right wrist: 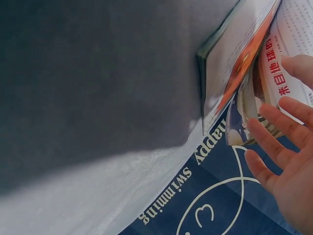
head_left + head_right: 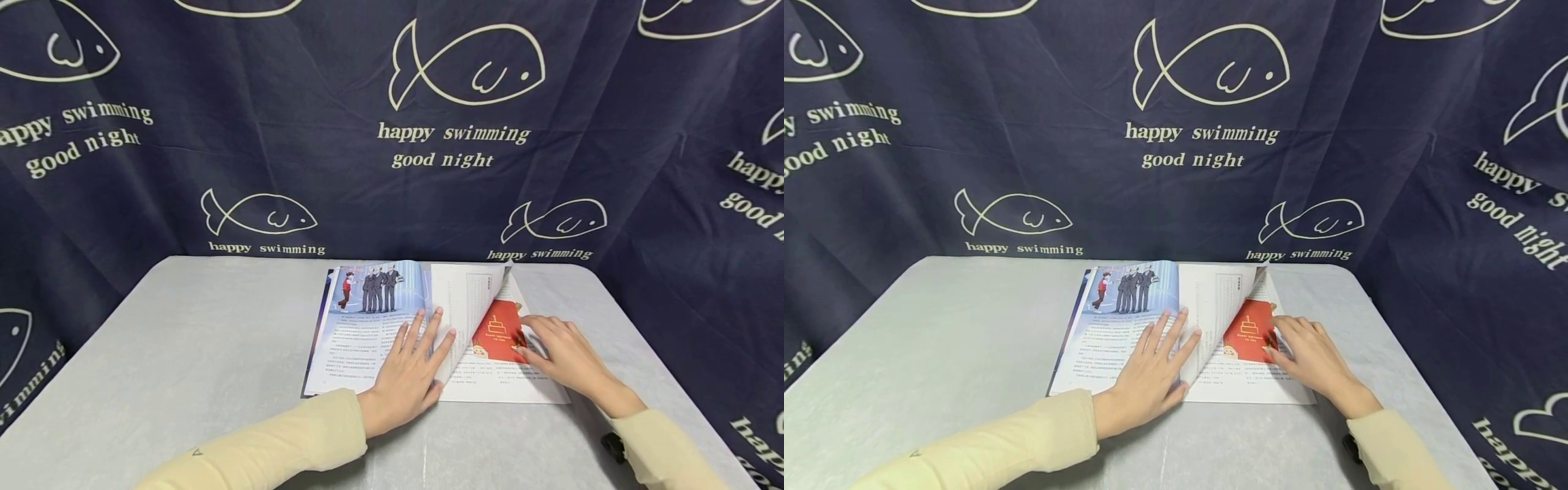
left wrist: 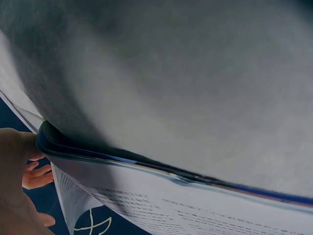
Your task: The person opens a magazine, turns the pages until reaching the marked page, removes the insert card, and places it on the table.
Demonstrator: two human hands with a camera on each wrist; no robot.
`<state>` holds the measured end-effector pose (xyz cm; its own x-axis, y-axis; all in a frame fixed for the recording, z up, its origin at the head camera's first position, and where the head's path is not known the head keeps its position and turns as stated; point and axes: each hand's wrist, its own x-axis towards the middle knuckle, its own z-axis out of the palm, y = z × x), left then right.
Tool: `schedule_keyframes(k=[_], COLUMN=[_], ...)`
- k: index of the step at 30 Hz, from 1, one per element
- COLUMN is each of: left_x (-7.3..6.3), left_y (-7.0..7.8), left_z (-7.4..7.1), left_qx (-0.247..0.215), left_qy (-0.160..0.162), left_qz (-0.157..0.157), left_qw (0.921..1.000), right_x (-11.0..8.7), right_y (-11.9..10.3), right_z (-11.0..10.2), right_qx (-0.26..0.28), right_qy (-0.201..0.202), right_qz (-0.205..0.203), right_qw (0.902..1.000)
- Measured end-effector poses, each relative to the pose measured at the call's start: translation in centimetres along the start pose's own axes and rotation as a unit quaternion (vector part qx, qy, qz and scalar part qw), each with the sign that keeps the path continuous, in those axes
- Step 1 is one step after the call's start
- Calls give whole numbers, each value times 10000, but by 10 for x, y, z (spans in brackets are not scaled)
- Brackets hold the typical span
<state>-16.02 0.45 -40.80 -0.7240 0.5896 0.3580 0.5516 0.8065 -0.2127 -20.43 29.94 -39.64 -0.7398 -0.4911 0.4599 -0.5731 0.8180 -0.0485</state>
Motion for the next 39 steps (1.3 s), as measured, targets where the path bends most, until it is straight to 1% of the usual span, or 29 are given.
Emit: schedule_keyframes(k=[6,9,14,21,23,30,35,39], left_x=[1,1,1,-1,-1,-3,-5,-7], left_y=[-1,-2,-3,-5,-6,-7,-8,-9], left_z=[3,3,4,6,7,7,7,7], left_qx=[-87,-115,-251,-285,-272,-109,-73,-134], left_qy=[78,51,-92,-100,-156,-559,-679,-770], left_qz=[223,294,311,304,294,221,180,143], left_qw=[9997,9995,9992,9991,9991,9981,9975,9968], right_x=[6,8,12,16,17,21,23,25], right_y=[1,2,5,8,8,11,14,16], right_z=[2,3,6,9,10,12,15,16], right_qx=[6,-23,-73,-18,-7,92,84,64], right_qy=[-197,-298,-462,-712,-810,-1013,-1176,-1320], right_qz=[100,147,233,396,452,611,732,825], right_qw=[9998,9994,9986,9967,9957,9929,9903,9878])
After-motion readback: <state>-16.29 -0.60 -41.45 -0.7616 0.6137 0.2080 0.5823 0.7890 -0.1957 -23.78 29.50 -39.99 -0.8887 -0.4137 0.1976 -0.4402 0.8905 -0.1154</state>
